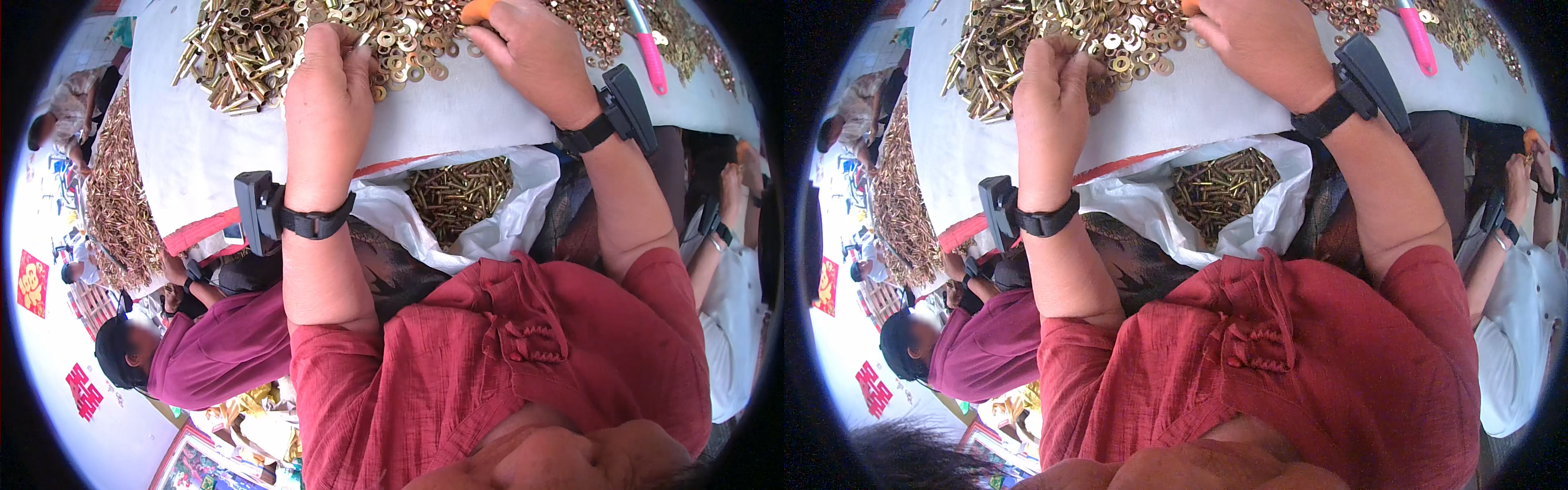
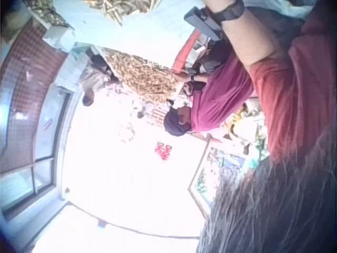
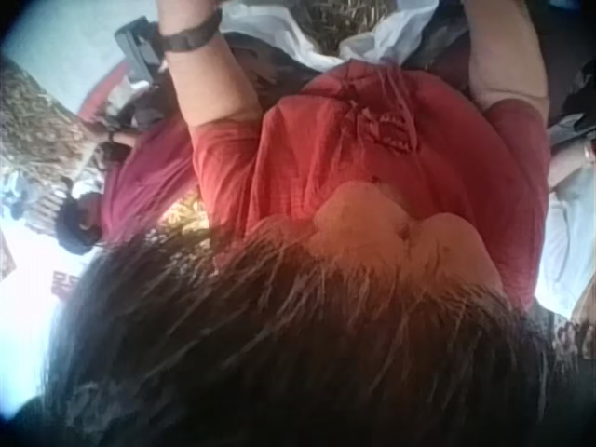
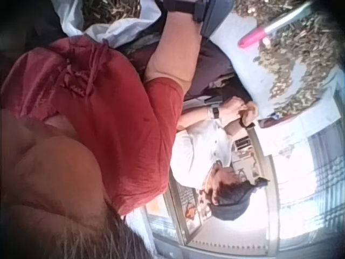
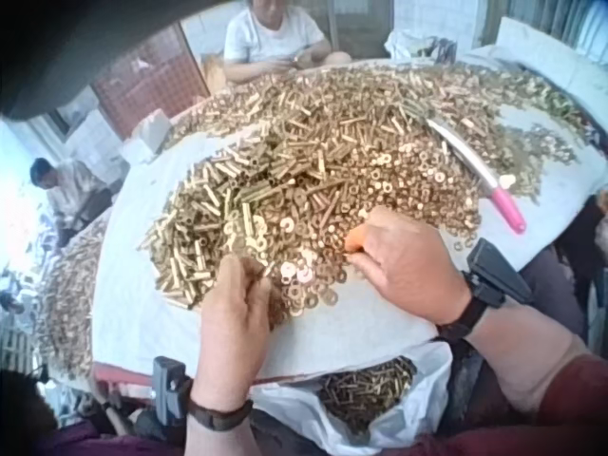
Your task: Assembling metal washers onto small metal spacers or tubes.
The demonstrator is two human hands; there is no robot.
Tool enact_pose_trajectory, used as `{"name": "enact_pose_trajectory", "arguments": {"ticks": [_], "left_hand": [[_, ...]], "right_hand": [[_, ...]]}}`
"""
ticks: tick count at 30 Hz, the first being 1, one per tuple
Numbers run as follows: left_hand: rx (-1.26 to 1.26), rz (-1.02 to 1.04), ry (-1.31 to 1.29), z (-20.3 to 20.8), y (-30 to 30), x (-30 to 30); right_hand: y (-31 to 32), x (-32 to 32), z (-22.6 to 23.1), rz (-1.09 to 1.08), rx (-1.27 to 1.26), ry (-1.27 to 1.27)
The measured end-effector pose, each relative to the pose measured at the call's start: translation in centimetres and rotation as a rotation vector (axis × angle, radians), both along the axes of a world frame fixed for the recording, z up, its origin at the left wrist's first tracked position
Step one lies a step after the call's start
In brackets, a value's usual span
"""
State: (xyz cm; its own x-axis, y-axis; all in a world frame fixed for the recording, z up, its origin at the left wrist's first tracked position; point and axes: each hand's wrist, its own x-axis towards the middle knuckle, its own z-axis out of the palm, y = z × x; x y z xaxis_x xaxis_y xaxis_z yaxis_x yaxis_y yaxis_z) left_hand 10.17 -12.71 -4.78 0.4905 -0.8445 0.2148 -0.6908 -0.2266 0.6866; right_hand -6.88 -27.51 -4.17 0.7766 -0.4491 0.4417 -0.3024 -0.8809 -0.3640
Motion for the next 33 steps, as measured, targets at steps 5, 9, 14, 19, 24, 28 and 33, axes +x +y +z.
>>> {"name": "enact_pose_trajectory", "arguments": {"ticks": [5, 9, 14, 19, 24, 28, 33], "left_hand": [[-0.17, -0.149, 0.65, -0.2, -0.7, -1.4], [-0.121, -0.161, 0.546, -0.6, -1.2, -1.9], [-0.096, -0.226, 0.572, -0.5, -1.6, -2.8], [-0.102, -0.25, 0.524, -0.3, -1.6, -2.7], [-0.129, -0.279, 0.506, -0.7, -1.5, -2.4], [-0.14, -0.298, 0.592, -0.7, -1.2, -2.3], [-0.169, -0.307, 0.406, -1.1, -1.2, -2.2]], "right_hand": [[-2.1, -0.2, -1.3, -0.032, 0.019, -0.199], [-1.5, -0.2, -0.7, -0.114, 0.908, -0.212], [-0.5, -0.1, -1.4, 0.182, 1.14, -0.259], [-0.5, 0.1, -0.5, 0.305, 1.264, -0.193], [0.0, 0.3, -0.6, 0.296, 1.353, -0.246], [0.8, 0.4, -0.4, 0.259, 1.183, -0.254], [1.3, -0.1, 1.8, 0.147, 0.576, -0.09]]}}
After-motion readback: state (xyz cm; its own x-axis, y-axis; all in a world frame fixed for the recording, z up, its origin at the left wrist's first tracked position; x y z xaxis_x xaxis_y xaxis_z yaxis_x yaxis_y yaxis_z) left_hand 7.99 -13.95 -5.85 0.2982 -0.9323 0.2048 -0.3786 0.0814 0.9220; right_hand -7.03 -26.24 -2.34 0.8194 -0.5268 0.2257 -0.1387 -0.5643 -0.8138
